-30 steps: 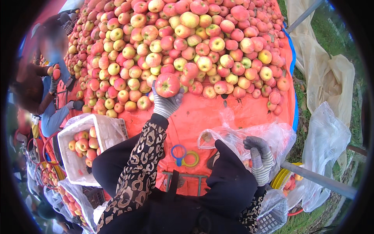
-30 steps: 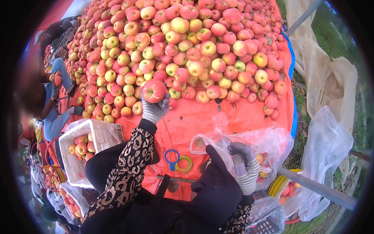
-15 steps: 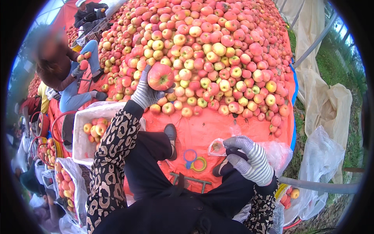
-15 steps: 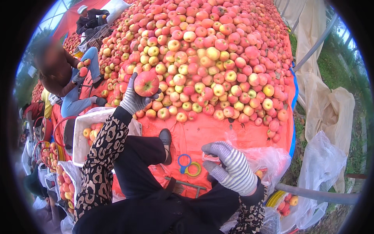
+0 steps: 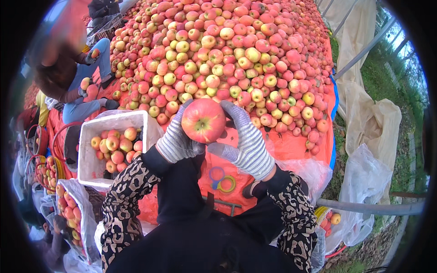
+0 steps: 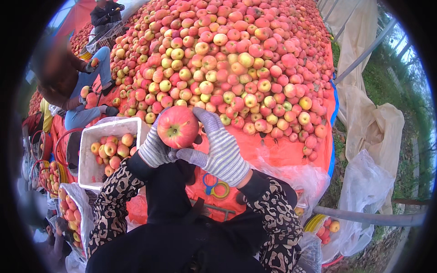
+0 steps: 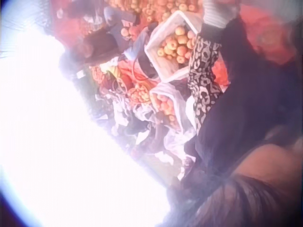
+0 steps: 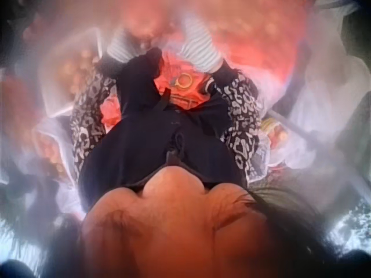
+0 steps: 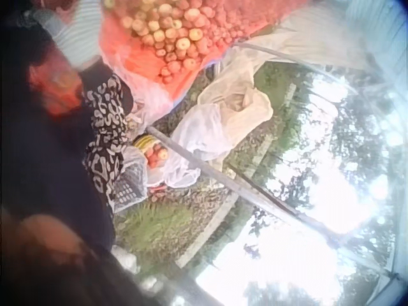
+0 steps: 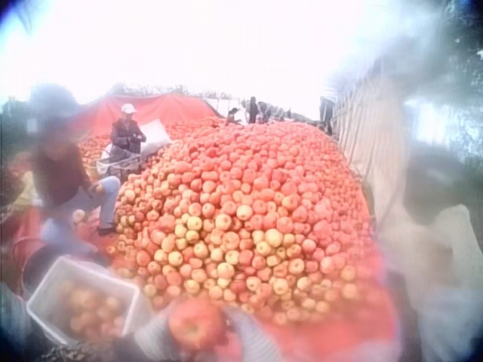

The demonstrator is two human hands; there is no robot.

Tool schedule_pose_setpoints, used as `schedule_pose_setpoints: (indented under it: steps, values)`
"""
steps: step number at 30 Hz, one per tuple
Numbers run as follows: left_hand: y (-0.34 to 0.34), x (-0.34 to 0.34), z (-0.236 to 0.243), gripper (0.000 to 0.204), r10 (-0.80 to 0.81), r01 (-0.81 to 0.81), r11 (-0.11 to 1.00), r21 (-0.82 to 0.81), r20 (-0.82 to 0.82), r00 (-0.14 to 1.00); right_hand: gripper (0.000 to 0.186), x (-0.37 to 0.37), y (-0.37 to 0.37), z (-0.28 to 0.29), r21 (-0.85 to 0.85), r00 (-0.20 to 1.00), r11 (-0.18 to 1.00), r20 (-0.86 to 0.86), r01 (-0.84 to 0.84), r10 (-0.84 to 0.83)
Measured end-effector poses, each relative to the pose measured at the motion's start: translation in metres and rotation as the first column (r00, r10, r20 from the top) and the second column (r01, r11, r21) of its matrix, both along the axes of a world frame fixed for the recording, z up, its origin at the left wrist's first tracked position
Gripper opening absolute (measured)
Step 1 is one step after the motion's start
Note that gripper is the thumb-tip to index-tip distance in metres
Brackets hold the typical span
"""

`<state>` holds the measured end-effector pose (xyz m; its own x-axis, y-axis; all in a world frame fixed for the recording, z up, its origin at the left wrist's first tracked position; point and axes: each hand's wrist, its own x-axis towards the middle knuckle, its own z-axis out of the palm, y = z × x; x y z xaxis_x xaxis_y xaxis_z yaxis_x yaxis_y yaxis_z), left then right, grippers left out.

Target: The person picks apples from a large pile on a red tarp, places them into a plastic bag, and then transfers them into a white crate. The process is repeated continuously with multiple apples.

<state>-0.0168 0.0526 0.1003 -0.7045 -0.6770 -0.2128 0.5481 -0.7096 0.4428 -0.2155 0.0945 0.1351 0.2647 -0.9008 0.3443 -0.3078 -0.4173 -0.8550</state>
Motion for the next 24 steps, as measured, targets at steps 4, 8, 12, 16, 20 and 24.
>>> schedule_pose_setpoints:
  steps: [4,8,12,16,20,24]
  values:
    - [0.010,-0.028,-0.032,0.062,0.386,-0.003,0.646,-0.763,0.323,0.864,0.053,0.006,-0.008,-0.017,-0.026,0.980,0.990,0.146,0.138,-0.133]
    - [0.021,-0.041,0.004,0.064,0.066,-0.063,0.998,-0.028,0.126,0.990,0.033,-0.005,-0.020,-0.041,0.080,0.944,0.967,0.211,0.241,-0.253]
    - [0.029,-0.033,0.006,0.073,0.260,-0.154,0.935,-0.318,0.323,0.910,0.028,0.003,-0.030,-0.041,0.074,0.955,0.978,0.211,0.197,-0.209]
    - [0.026,0.016,-0.005,0.069,0.130,-0.116,0.984,-0.138,0.102,0.986,0.027,0.016,-0.024,-0.024,0.115,0.946,0.987,0.293,0.108,-0.138]
    - [0.023,0.057,-0.028,0.071,0.459,-0.456,0.888,-0.056,0.142,0.877,0.024,-0.016,-0.007,-0.015,0.370,0.968,0.927,0.249,-0.064,-0.032]
    - [0.034,0.164,-0.111,0.071,0.768,-0.663,0.588,-0.463,0.577,0.278,0.018,-0.044,0.008,-0.021,0.307,0.984,0.945,-0.096,-0.113,0.149]
